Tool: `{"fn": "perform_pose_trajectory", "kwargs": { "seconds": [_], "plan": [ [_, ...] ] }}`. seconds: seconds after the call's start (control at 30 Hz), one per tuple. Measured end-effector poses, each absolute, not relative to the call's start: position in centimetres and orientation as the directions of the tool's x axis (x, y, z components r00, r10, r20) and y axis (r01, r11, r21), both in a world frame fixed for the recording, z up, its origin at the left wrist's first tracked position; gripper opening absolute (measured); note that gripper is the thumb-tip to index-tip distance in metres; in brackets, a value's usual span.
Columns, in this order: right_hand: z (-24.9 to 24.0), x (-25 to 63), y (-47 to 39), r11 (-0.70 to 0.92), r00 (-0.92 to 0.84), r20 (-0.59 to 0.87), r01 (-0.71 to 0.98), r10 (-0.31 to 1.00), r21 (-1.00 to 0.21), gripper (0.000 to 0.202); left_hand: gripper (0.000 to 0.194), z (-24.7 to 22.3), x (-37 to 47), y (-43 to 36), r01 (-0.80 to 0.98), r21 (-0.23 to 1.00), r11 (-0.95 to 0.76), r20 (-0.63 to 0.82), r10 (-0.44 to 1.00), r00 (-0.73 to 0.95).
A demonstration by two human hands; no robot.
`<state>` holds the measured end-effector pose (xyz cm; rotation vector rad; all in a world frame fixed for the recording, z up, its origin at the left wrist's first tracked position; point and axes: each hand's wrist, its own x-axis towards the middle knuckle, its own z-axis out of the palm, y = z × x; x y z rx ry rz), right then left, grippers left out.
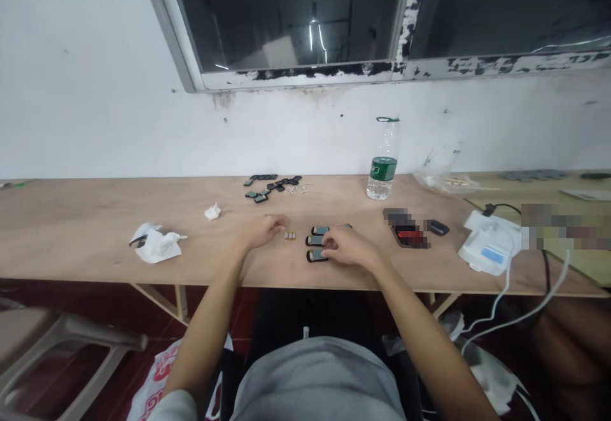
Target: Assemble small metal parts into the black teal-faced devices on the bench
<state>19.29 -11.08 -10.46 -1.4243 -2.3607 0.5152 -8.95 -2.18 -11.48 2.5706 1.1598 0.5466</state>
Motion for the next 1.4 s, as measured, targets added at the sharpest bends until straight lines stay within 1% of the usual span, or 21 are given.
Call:
{"fn": "perform_pose_trajectory", "kwargs": {
  "seconds": [0.13,0.27,0.37,0.43,0.5,0.63,0.73,0.9,1.0,1.17,1.27,1.4],
  "plan": [
    [-11.2,18.7,-10.9,0.45,-0.464,0.072,0.794,0.883,-0.408,0.016,0.026,-11.8,-9.0,-1.9,0.665,0.373,-0.647,0.23,0.759,0.61],
    [-11.4,18.8,-11.0,0.431,-0.433,0.097,0.796,0.896,-0.426,0.017,0.024,-12.1,-9.1,-1.8,0.697,0.34,-0.631,0.199,0.773,0.603],
    [-11.5,18.9,-10.9,0.47,-0.469,0.131,0.744,0.874,-0.475,0.02,0.025,-11.4,-8.6,-2.6,0.67,0.365,-0.647,0.25,0.761,0.598],
    [-11.6,18.8,-10.7,0.502,-0.505,0.154,0.68,0.849,-0.534,0.016,0.024,-10.7,-7.6,-3.7,0.63,0.39,-0.671,0.281,0.739,0.613],
    [-11.7,18.7,-10.6,0.511,-0.493,0.211,0.622,0.844,-0.593,0.013,0.022,-10.0,-6.3,-5.0,0.577,0.41,-0.707,0.295,0.701,0.649],
    [-11.3,18.8,-10.4,0.486,-0.338,0.35,0.576,0.874,-0.657,0.021,0.023,-9.5,-3.9,-6.9,0.455,0.344,-0.822,0.406,0.567,0.717],
    [-10.6,19.1,-10.5,0.481,-0.291,0.383,0.522,0.877,-0.704,0.02,0.025,-9.7,-3.1,-7.3,0.418,0.269,-0.868,0.482,0.497,0.722],
    [-10.1,19.3,-10.7,0.469,-0.303,0.369,0.399,0.878,-0.788,0.022,0.028,-10.2,-3.1,-7.0,0.407,0.169,-0.897,0.546,0.429,0.72],
    [-10.0,19.4,-10.7,0.439,-0.308,0.338,0.367,0.889,-0.82,0.025,0.029,-10.5,-3.2,-6.9,0.414,0.162,-0.896,0.555,0.429,0.713],
    [-9.7,19.8,-10.9,0.383,-0.329,0.271,0.351,0.905,-0.854,0.027,0.035,-10.5,-3.3,-6.9,0.401,0.138,-0.906,0.529,0.41,0.743],
    [-9.5,20.0,-11.1,0.36,-0.335,0.249,0.328,0.909,-0.874,0.028,0.037,-10.5,-3.2,-7.1,0.394,0.115,-0.912,0.56,0.387,0.732],
    [-9.4,20.2,-11.0,0.352,-0.329,0.258,0.27,0.908,-0.896,0.03,0.043,-10.8,-3.2,-7.1,0.409,0.081,-0.909,0.6,0.372,0.708]
  ]
}}
